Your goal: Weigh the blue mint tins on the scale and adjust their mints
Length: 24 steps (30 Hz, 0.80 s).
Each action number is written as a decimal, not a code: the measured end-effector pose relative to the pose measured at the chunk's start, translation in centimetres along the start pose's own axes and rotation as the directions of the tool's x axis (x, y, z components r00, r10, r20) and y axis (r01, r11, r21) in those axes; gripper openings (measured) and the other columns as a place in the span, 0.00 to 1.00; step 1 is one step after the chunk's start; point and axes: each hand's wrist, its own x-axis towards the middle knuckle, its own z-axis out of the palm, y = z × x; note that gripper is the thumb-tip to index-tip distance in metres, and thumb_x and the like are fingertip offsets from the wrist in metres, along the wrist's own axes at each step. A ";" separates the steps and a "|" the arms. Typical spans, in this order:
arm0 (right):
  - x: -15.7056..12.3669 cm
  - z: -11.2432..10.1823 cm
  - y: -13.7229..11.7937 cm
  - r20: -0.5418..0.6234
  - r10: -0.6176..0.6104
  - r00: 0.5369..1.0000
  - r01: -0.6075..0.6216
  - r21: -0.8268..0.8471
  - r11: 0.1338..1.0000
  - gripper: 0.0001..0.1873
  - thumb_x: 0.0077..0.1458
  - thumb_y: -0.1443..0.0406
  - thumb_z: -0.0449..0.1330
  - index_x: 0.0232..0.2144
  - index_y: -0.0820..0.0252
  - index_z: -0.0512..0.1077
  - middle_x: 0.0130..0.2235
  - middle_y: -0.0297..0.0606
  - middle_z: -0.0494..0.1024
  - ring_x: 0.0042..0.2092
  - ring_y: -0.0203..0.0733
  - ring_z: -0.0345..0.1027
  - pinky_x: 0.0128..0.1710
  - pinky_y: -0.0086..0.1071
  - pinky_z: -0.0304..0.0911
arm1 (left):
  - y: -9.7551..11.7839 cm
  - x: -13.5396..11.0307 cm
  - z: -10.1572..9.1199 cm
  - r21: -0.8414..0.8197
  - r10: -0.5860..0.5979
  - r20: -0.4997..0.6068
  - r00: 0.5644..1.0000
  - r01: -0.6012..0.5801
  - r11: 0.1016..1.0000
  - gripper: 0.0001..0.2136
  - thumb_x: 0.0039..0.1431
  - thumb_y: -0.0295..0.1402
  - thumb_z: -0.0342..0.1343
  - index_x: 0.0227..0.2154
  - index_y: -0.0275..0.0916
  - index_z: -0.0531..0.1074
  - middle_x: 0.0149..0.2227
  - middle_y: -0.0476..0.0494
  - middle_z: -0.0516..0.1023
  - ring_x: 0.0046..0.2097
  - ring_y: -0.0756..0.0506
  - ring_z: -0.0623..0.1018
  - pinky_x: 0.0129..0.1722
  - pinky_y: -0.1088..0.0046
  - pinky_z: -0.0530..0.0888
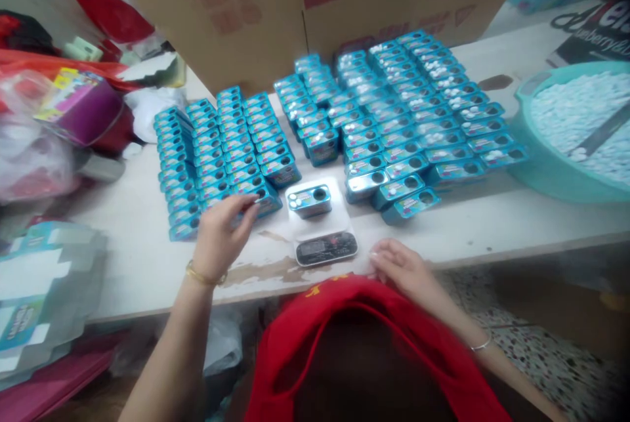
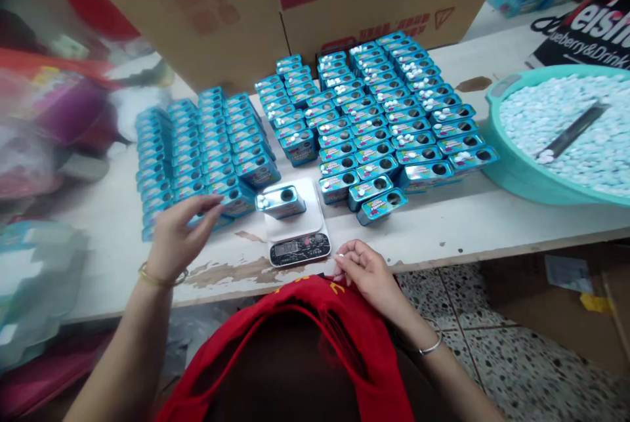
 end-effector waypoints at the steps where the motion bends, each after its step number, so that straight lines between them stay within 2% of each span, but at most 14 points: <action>1: 0.1 0.2 -0.3 -0.012 -0.023 1.000 0.023 -0.015 1.000 0.18 0.54 0.52 0.61 0.34 0.60 0.65 0.26 0.33 0.72 0.28 0.34 0.65 0.28 0.26 0.58 | 0.0 -0.4 0.4 -0.015 0.013 0.004 1.000 -0.013 1.000 0.07 0.60 0.32 0.54 0.39 0.37 0.74 0.38 0.43 0.79 0.41 0.47 0.78 0.44 0.71 0.72; 3: 0.4 0.5 -1.3 -0.050 -0.112 0.993 0.108 -0.069 0.992 0.15 0.56 0.54 0.60 0.33 0.60 0.66 0.24 0.32 0.71 0.27 0.34 0.64 0.28 0.26 0.59 | 0.2 -0.9 1.2 -0.047 0.043 0.010 0.999 -0.042 0.998 0.08 0.61 0.31 0.53 0.41 0.38 0.73 0.39 0.43 0.78 0.42 0.46 0.77 0.45 0.70 0.72; 5: 1.0 1.0 -2.7 -0.094 -0.261 0.961 0.245 -0.151 0.958 0.12 0.57 0.56 0.59 0.34 0.60 0.68 0.25 0.31 0.70 0.28 0.33 0.63 0.28 0.26 0.59 | 0.5 -1.1 1.9 -0.060 0.082 0.001 0.997 -0.082 0.995 0.09 0.60 0.30 0.53 0.43 0.38 0.73 0.40 0.41 0.77 0.43 0.45 0.76 0.45 0.68 0.72; 7: 2.1 1.7 -4.4 -0.113 -0.436 0.893 0.397 -0.260 0.880 0.09 0.58 0.59 0.59 0.34 0.60 0.70 0.29 0.33 0.71 0.30 0.34 0.63 0.30 0.27 0.59 | 0.7 -1.1 2.6 -0.044 0.129 -0.022 0.991 -0.130 0.991 0.10 0.60 0.29 0.54 0.45 0.37 0.72 0.40 0.40 0.76 0.44 0.44 0.74 0.45 0.66 0.71; 10: 4.4 3.3 -6.8 -0.061 -0.653 0.755 0.573 -0.423 0.702 0.06 0.59 0.63 0.58 0.33 0.60 0.71 0.34 0.35 0.72 0.34 0.35 0.64 0.33 0.29 0.59 | 0.9 -0.8 3.3 -0.006 0.187 -0.031 0.982 -0.187 0.982 0.12 0.59 0.29 0.54 0.46 0.37 0.71 0.40 0.39 0.74 0.44 0.44 0.73 0.44 0.65 0.70; 12: 6.0 4.3 -8.0 -0.002 -0.739 0.673 0.636 -0.508 0.581 0.06 0.60 0.64 0.58 0.33 0.60 0.72 0.33 0.35 0.71 0.34 0.36 0.63 0.34 0.30 0.58 | 1.0 -0.5 3.6 0.016 0.204 -0.019 0.979 -0.204 0.979 0.12 0.60 0.30 0.54 0.47 0.37 0.70 0.40 0.40 0.74 0.43 0.44 0.72 0.43 0.64 0.68; 14: 7.5 5.1 -8.6 0.062 -0.773 0.632 0.658 -0.571 0.491 0.06 0.61 0.64 0.57 0.34 0.60 0.73 0.32 0.35 0.70 0.34 0.37 0.63 0.35 0.31 0.58 | 1.2 -0.1 3.9 0.042 0.208 0.008 0.978 -0.208 0.977 0.12 0.61 0.31 0.53 0.47 0.38 0.70 0.41 0.40 0.74 0.42 0.44 0.72 0.42 0.64 0.66; 17: 8.6 5.4 -8.7 0.092 -0.779 0.621 0.651 -0.614 0.446 0.09 0.61 0.63 0.56 0.40 0.61 0.73 0.35 0.38 0.71 0.36 0.39 0.64 0.38 0.33 0.60 | 1.5 0.6 4.0 0.094 0.199 0.056 0.978 -0.204 0.974 0.11 0.62 0.32 0.52 0.46 0.39 0.71 0.40 0.41 0.75 0.41 0.44 0.71 0.40 0.64 0.64; 20: 8.0 4.4 -8.5 0.029 -0.771 0.636 0.637 -0.585 0.503 0.12 0.63 0.63 0.54 0.45 0.61 0.72 0.38 0.40 0.73 0.40 0.40 0.66 0.41 0.34 0.62 | 1.9 1.4 3.9 0.131 0.190 0.081 0.979 -0.199 0.971 0.09 0.63 0.34 0.51 0.42 0.40 0.73 0.38 0.43 0.75 0.39 0.45 0.71 0.39 0.65 0.62; 24: 5.6 0.9 -8.3 -0.100 -0.729 0.677 0.559 -0.574 0.598 0.11 0.63 0.61 0.54 0.40 0.57 0.75 0.40 0.40 0.75 0.44 0.42 0.69 0.45 0.36 0.63 | 2.2 2.6 3.9 0.093 0.216 0.170 0.961 -0.234 0.968 0.10 0.64 0.34 0.48 0.41 0.39 0.73 0.37 0.42 0.75 0.38 0.46 0.72 0.37 0.67 0.63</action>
